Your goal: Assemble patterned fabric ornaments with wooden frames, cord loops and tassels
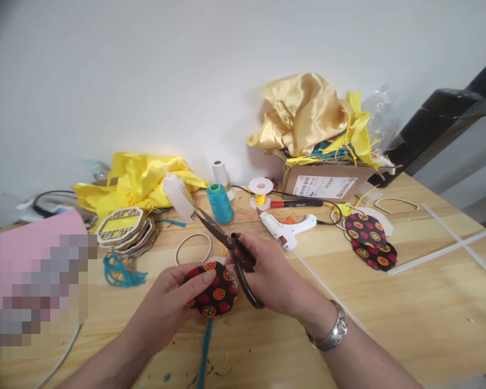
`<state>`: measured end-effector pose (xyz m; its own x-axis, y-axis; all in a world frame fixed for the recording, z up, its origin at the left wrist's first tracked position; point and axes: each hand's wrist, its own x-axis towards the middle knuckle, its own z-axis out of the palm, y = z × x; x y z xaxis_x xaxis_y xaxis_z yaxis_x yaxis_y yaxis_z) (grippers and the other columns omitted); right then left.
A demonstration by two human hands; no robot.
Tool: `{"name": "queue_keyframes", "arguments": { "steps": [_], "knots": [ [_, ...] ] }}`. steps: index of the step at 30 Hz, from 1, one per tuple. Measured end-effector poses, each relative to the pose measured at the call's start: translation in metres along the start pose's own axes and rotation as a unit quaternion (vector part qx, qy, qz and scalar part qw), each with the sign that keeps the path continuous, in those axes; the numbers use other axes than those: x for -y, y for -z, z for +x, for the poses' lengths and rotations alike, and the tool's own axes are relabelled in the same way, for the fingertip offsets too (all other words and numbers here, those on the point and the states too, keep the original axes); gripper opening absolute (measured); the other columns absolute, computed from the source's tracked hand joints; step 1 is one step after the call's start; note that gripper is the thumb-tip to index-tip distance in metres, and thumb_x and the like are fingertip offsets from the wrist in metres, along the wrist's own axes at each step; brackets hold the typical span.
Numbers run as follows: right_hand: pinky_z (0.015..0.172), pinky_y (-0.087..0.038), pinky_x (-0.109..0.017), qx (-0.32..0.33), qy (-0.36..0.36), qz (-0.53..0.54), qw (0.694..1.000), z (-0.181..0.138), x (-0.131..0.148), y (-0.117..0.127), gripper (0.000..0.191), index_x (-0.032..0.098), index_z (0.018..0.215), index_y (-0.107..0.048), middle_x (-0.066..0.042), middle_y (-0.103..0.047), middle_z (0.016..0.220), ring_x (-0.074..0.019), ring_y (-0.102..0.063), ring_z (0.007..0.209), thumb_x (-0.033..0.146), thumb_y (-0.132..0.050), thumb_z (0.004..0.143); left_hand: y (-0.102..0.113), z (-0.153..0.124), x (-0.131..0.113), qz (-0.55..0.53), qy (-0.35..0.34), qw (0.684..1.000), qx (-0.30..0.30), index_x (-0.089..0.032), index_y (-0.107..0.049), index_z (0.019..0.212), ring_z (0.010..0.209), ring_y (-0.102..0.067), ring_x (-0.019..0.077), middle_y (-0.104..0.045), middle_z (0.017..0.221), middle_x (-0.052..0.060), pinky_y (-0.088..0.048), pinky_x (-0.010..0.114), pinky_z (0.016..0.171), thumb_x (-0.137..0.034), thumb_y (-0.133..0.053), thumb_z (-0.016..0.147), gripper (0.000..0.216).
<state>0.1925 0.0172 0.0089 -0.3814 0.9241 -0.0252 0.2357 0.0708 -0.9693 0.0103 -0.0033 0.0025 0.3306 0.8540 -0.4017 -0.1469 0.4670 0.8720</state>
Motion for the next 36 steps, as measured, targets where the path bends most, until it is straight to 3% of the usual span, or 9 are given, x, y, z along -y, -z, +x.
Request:
{"name": "queue_keyframes", "arguments": {
  "steps": [9, 16, 21, 25, 28, 32, 36],
  "knots": [
    [0.054, -0.041, -0.022, 0.000, -0.006, -0.041, 0.999, 0.000, 0.007, -0.001, 0.008, 0.018, 0.080, -0.053, 0.002, -0.055, 0.070, -0.0110, -0.051, 0.061, 0.023, -0.059, 0.080, -0.001, -0.001, 0.001, -0.011, 0.017, 1.000, 0.005, -0.012, -0.074, 0.082, 0.061, -0.068, 0.0164, -0.075, 0.075, 0.010, -0.051, 0.023, 0.058, -0.034, -0.066, 0.079, 0.023],
    [0.051, -0.034, -0.019, -0.019, 0.052, -0.120, 0.991, -0.001, 0.002, -0.006, 0.013, 0.019, 0.073, -0.047, 0.005, -0.049, 0.067, -0.0092, -0.040, 0.060, 0.018, -0.059, 0.077, -0.006, -0.002, -0.001, -0.008, 0.013, 1.000, 0.003, -0.013, -0.075, 0.075, 0.052, -0.062, 0.0110, -0.071, 0.060, 0.005, -0.047, 0.017, 0.051, -0.034, -0.070, 0.075, 0.021],
    [0.052, -0.036, -0.022, -0.122, 0.025, -0.149, 0.981, 0.004, -0.004, 0.001, 0.008, 0.019, 0.074, -0.051, 0.003, -0.053, 0.066, -0.0109, -0.045, 0.059, 0.015, -0.057, 0.075, -0.005, 0.000, -0.001, -0.020, 0.023, 0.999, -0.012, -0.013, -0.075, 0.083, 0.057, -0.065, 0.0153, -0.074, 0.068, 0.008, -0.051, 0.023, 0.056, -0.035, -0.068, 0.076, 0.025],
    [0.057, -0.042, -0.024, -0.213, 0.057, -0.069, 0.973, 0.004, -0.005, 0.006, 0.006, 0.020, 0.079, -0.053, 0.001, -0.059, 0.072, -0.0122, -0.053, 0.063, 0.017, -0.058, 0.077, -0.003, 0.003, 0.000, -0.038, 0.006, 0.998, -0.047, -0.013, -0.075, 0.088, 0.063, -0.068, 0.0177, -0.075, 0.074, 0.009, -0.053, 0.027, 0.063, -0.038, -0.063, 0.080, 0.029],
    [0.062, -0.045, -0.024, -0.173, 0.085, -0.030, 0.981, 0.000, -0.001, 0.003, 0.006, 0.021, 0.083, -0.054, 0.001, -0.061, 0.077, -0.0127, -0.056, 0.068, 0.022, -0.060, 0.080, -0.003, 0.005, 0.002, -0.052, -0.001, 0.996, -0.070, -0.012, -0.074, 0.089, 0.068, -0.068, 0.0196, -0.075, 0.078, 0.009, -0.052, 0.028, 0.067, -0.040, -0.064, 0.079, 0.031],
    [0.059, -0.043, -0.023, -0.093, 0.074, -0.068, 0.991, -0.003, 0.001, -0.008, 0.008, 0.020, 0.080, -0.053, 0.002, -0.059, 0.074, -0.0120, -0.053, 0.066, 0.022, -0.061, 0.080, -0.004, 0.005, 0.002, -0.112, -0.002, 0.991, -0.069, -0.012, -0.074, 0.084, 0.071, -0.067, 0.0202, -0.075, 0.077, 0.009, -0.051, 0.028, 0.069, -0.041, -0.066, 0.077, 0.031],
    [0.053, -0.037, -0.021, -0.054, 0.070, -0.099, 0.991, -0.003, -0.002, -0.013, 0.015, 0.021, 0.076, -0.048, 0.004, -0.054, 0.069, -0.0101, -0.047, 0.061, 0.013, -0.061, 0.076, -0.005, 0.003, 0.000, -0.135, 0.013, 0.989, -0.059, -0.012, -0.075, 0.082, 0.063, -0.065, 0.0181, -0.073, 0.069, 0.008, -0.049, 0.026, 0.061, -0.028, -0.070, 0.072, 0.020]
  ]
}}
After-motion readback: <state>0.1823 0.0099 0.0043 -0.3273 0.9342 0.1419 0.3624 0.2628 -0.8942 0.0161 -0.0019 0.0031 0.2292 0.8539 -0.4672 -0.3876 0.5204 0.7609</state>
